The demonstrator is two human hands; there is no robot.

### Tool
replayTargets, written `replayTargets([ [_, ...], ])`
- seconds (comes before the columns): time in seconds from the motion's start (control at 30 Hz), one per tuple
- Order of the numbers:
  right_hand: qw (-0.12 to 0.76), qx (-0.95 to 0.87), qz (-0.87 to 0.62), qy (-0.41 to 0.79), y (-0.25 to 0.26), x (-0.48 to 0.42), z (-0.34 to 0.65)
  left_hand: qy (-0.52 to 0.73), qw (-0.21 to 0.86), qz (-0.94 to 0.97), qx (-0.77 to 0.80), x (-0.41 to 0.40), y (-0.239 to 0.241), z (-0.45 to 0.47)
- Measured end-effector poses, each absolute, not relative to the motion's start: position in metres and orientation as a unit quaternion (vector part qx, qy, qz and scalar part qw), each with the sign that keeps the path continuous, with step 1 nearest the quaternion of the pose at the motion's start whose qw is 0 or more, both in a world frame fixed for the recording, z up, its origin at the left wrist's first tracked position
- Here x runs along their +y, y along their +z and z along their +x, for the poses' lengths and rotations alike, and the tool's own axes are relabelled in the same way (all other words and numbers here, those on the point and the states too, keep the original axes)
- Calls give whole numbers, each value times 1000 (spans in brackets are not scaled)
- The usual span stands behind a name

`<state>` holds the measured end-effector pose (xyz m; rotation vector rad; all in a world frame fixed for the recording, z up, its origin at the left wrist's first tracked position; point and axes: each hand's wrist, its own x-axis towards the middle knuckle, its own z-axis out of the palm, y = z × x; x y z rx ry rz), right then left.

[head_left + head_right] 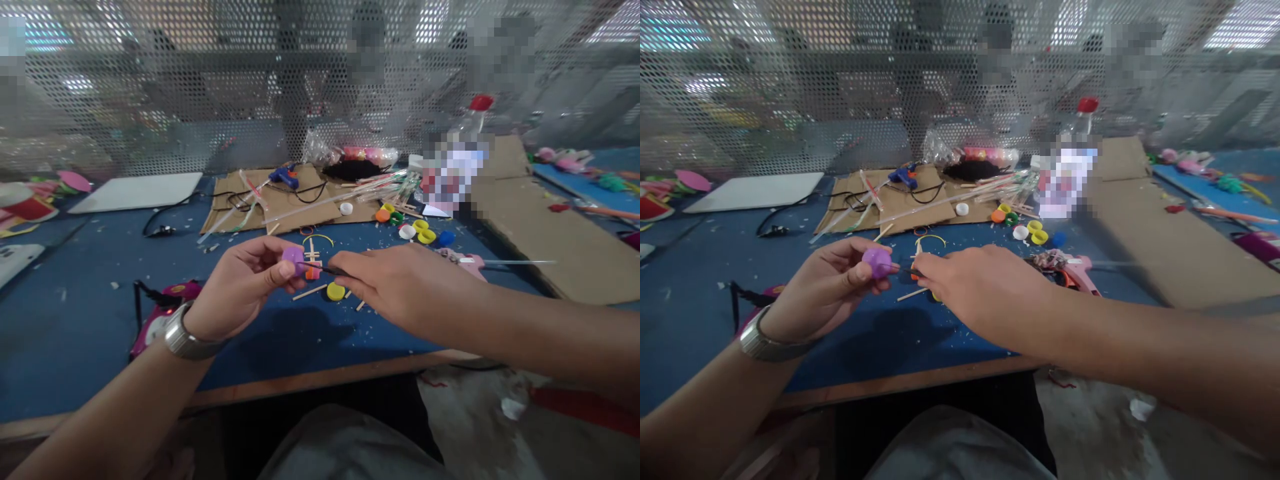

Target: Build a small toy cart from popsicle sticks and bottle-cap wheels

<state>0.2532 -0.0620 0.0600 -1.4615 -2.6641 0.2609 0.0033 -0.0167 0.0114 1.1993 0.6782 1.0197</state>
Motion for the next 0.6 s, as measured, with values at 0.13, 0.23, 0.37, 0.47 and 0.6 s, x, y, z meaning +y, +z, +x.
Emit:
replayTargets([
  [0.13,136,-824,-458,304,57,-58,252,478,582,586,298,-17,4,-1],
  [0.23,153,-731,-448,492,57,-59,249,494,525,618,313,-17,4,-3],
  [0.37,151,-585,-424,674,54,-61,245,519,459,648,315,-19,10,0],
  [0.47,168,-545,-386,725,48,-63,245,546,418,661,299,-21,14,2],
  [0.6,180,-550,-358,733,42,-61,245,562,379,673,298,-20,15,1],
])
